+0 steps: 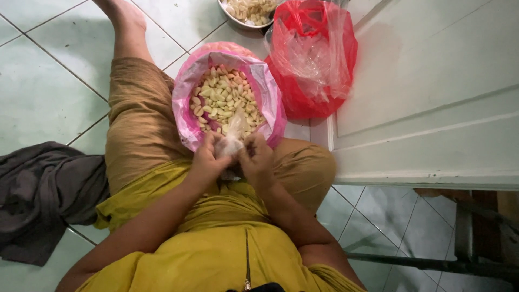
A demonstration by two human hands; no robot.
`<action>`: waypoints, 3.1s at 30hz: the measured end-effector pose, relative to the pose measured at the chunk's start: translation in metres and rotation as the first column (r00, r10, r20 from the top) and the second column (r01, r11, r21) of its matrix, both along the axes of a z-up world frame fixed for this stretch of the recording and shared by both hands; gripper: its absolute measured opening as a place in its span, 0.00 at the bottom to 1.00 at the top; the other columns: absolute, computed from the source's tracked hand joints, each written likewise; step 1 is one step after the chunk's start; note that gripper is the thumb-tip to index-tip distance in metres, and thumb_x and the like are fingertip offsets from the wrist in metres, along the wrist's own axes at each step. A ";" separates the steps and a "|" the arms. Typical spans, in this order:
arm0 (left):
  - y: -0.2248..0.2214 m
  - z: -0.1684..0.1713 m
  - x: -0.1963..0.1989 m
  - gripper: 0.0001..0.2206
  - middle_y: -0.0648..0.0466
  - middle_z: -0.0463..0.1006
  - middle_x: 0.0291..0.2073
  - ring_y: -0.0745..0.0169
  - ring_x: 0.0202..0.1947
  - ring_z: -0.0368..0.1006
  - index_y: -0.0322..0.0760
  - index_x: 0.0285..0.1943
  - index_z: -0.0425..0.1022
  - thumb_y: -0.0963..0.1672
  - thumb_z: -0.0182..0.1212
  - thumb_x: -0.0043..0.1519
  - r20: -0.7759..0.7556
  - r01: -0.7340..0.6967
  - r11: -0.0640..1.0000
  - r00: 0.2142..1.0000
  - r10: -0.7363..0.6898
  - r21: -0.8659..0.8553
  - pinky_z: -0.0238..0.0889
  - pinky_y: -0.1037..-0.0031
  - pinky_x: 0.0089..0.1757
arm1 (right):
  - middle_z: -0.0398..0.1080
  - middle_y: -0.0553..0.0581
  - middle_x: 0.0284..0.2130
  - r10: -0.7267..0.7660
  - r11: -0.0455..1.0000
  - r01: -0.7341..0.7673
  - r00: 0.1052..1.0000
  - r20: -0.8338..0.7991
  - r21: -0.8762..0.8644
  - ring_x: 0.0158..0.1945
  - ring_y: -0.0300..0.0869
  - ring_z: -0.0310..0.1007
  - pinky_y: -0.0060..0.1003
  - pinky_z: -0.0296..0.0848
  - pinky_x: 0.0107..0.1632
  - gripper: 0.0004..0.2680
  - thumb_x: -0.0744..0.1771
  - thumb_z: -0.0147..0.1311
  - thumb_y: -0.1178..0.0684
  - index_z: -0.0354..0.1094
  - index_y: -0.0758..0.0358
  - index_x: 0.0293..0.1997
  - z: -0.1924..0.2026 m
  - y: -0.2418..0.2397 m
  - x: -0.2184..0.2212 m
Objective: The person sorts peeled garlic cloves from a large pink bag and places them into smaller clear plastic bags by hand.
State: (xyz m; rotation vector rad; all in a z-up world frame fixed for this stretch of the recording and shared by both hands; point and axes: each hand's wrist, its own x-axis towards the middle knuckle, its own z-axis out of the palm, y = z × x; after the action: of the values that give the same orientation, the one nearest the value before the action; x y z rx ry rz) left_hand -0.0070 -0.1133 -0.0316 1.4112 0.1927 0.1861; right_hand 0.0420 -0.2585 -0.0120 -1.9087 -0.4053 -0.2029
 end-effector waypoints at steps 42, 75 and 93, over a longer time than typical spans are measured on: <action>-0.023 0.020 0.063 0.19 0.43 0.79 0.50 0.59 0.52 0.75 0.32 0.58 0.76 0.45 0.68 0.59 0.042 -0.119 0.953 0.990 0.136 -0.278 0.67 0.59 0.56 | 0.65 0.54 0.21 0.116 0.964 0.023 0.861 0.495 -0.266 0.29 0.49 0.67 0.47 0.66 0.63 0.03 0.58 0.57 0.61 0.72 0.56 0.24 0.037 -0.144 0.094; 0.027 0.054 0.039 0.18 0.49 0.73 0.40 0.45 0.42 0.73 0.43 0.52 0.75 0.43 0.72 0.52 0.705 -0.627 0.546 0.704 0.090 0.556 0.66 0.57 0.49 | 0.66 0.56 0.25 0.123 0.852 0.033 0.957 0.262 -0.523 0.32 0.55 0.75 0.47 0.73 0.36 0.08 0.65 0.51 0.44 0.65 0.54 0.32 0.025 -0.006 0.041; 0.009 0.082 0.063 0.20 0.47 0.69 0.37 0.40 0.43 0.76 0.42 0.47 0.65 0.36 0.63 0.46 0.038 0.077 0.642 0.986 -0.162 0.763 0.69 0.57 0.48 | 0.69 0.53 0.22 -0.043 0.955 0.056 0.998 0.050 -0.290 0.24 0.44 0.71 0.37 0.70 0.31 0.10 0.58 0.56 0.60 0.70 0.51 0.38 0.062 -0.024 0.072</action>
State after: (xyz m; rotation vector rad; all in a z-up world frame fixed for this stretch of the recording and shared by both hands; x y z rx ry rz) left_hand 0.0563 -0.1039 0.0500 2.2567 -0.0929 0.2442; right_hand 0.1136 -0.2827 0.0497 -2.2100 -0.4356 -0.2281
